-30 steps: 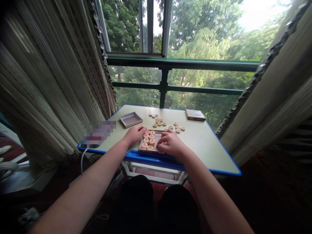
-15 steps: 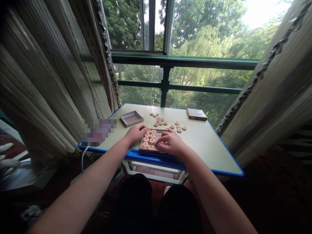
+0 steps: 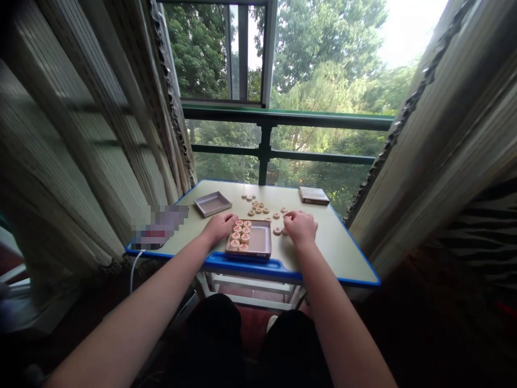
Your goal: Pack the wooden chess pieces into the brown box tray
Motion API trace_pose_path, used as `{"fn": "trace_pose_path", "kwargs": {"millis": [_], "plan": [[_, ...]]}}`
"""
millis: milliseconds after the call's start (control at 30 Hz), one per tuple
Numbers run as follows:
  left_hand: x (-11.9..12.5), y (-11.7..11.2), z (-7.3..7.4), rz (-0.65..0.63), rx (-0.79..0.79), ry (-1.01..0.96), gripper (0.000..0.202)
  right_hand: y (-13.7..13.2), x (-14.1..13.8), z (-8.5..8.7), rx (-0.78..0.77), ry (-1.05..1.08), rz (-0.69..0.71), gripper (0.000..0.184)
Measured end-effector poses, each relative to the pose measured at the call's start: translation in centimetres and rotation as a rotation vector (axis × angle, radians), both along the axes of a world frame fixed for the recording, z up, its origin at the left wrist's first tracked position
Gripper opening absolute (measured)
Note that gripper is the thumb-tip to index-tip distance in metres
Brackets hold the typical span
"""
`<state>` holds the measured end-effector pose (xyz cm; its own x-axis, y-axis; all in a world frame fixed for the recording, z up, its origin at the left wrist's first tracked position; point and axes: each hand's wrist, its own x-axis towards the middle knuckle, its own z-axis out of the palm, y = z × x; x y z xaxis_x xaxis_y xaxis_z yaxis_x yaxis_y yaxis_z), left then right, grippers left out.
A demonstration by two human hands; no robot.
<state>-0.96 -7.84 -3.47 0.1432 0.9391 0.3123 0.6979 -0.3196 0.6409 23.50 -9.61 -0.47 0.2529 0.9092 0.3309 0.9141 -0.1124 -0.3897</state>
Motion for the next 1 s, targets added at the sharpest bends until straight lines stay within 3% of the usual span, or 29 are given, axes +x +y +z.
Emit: {"fn": "trace_pose_path", "kwargs": {"millis": [200, 467, 633, 833, 1000], "plan": [[-0.1, 0.2, -0.3, 0.016, -0.008, -0.044, 0.036, 0.5, 0.4, -0.8, -0.089, -0.03, -0.015, 0.032], [-0.3, 0.5, -0.9, 0.027, -0.002, -0.067, 0.038, 1.0, 1.0, -1.6, -0.082, 0.086, -0.002, 0.028], [-0.4, 0.5, -0.9, 0.028, 0.002, -0.082, 0.038, 1.6, 1.2, -2.0, -0.035, 0.168, 0.022, 0.037], [-0.5, 0.7, -1.1, 0.025, 0.013, -0.086, 0.036, 2.0, 1.1, -2.3, 0.034, 0.269, 0.076, 0.026], [-0.4, 0.6, -0.9, 0.031, 0.004, -0.089, 0.032, 1.5, 0.9, -1.8, 0.144, 0.406, 0.136, 0.031]]}}
